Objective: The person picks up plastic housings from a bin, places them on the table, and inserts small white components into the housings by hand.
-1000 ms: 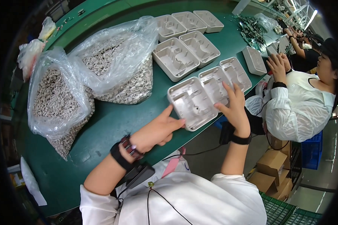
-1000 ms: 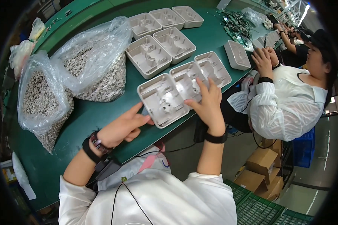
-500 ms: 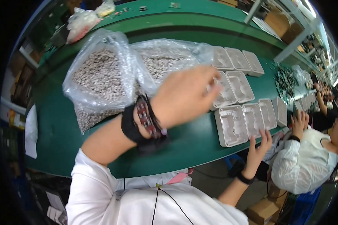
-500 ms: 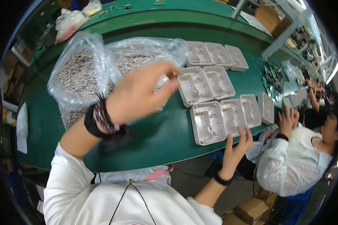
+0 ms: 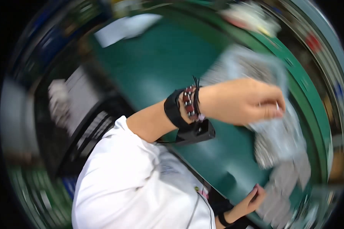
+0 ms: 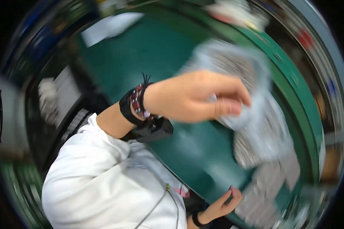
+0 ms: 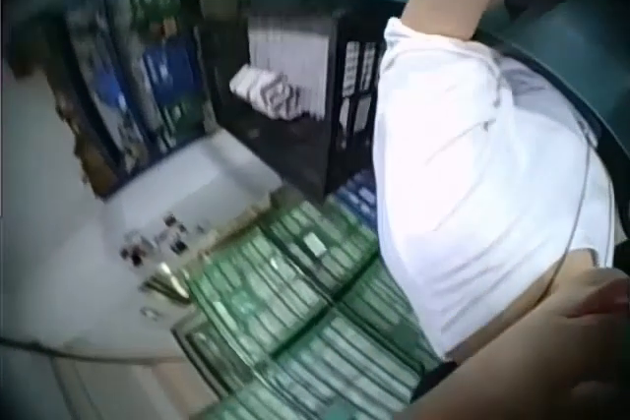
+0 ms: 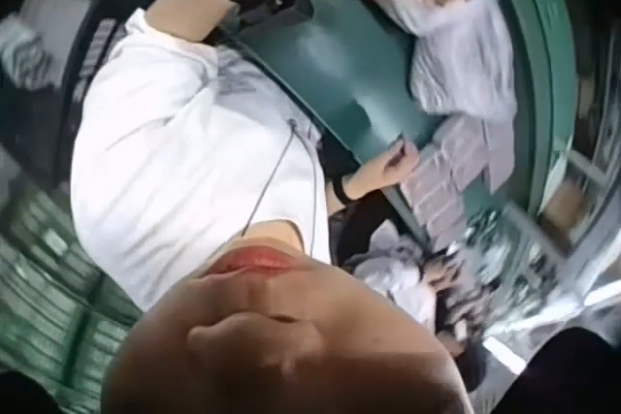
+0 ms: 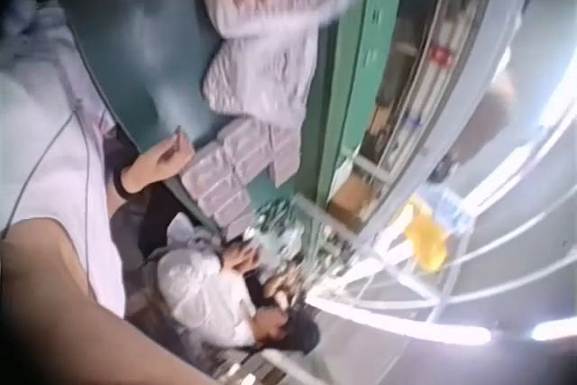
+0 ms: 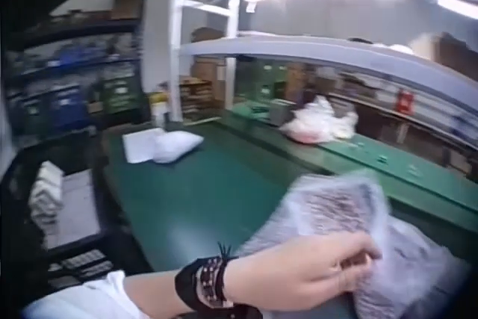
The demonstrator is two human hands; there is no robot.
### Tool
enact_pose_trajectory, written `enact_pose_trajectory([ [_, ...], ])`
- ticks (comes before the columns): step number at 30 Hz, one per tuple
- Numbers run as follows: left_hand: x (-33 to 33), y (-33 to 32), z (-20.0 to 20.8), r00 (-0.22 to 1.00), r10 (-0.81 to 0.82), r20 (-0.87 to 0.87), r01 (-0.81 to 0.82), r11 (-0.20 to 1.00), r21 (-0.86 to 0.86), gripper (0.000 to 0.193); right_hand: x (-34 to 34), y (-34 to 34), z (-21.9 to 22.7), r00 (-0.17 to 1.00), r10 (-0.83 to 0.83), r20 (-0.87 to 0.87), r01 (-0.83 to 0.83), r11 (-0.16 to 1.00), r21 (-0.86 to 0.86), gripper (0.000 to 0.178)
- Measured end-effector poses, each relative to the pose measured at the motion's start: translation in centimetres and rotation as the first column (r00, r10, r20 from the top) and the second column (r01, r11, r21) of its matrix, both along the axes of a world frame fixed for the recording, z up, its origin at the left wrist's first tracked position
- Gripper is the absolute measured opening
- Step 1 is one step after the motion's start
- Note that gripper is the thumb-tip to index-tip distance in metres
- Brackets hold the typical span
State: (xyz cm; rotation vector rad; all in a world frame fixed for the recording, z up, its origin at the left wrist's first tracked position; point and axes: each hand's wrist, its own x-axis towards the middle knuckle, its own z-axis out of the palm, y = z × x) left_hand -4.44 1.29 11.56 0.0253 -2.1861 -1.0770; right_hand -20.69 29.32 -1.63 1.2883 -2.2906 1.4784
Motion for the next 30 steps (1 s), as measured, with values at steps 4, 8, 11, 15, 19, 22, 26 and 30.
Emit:
enact_pose_trajectory([
  [4, 17.6, 3.3, -0.7, 0.823, 0.538, 0.183, -0.506, 0.840, -0.197, 0.021, 4.9, -5.6, 0.5, 0.904, 0.388, 0.179, -0.426, 0.853, 0.303, 0.026],
  [8, 31.9, 11.7, -0.7, 0.267, 0.864, 0.427, -0.846, 0.423, -0.325, 0.024, 10.5, -10.2, 2.2, 0.653, 0.749, 0.114, -0.679, 0.512, 0.526, 0.037],
  [11, 40.3, 13.8, 0.0, -0.268, 0.732, 0.626, -0.766, 0.232, -0.599, 0.029, 13.3, -12.3, 2.7, 0.433, 0.901, -0.030, -0.620, 0.322, 0.715, 0.041],
  [15, 55.9, 9.6, -3.4, -0.722, 0.460, 0.517, -0.578, 0.011, -0.816, 0.036, 16.1, -14.2, 2.0, 0.339, 0.940, -0.042, -0.486, 0.213, 0.848, 0.050],
  [19, 71.4, 8.0, -14.5, -0.798, 0.371, 0.475, -0.564, -0.184, -0.805, 0.088, 18.4, -14.7, -0.1, 0.361, 0.867, -0.345, -0.380, 0.474, 0.794, 0.056],
  [22, 76.6, 7.1, -18.4, -0.705, 0.385, 0.596, -0.710, -0.398, -0.581, 0.136, 18.5, -13.9, -2.2, 0.475, 0.799, -0.368, -0.338, 0.552, 0.762, 0.058],
  [26, 76.1, 4.2, -21.0, -0.699, 0.271, 0.662, -0.714, -0.196, -0.673, 0.132, 20.0, -14.1, -2.9, 0.521, 0.676, -0.521, -0.273, 0.711, 0.648, 0.042],
  [30, 79.6, 4.7, -20.9, -0.607, 0.422, 0.673, -0.762, -0.070, -0.643, 0.131, 18.8, -13.6, -4.2, 0.577, 0.699, -0.421, -0.288, 0.657, 0.696, 0.058],
])
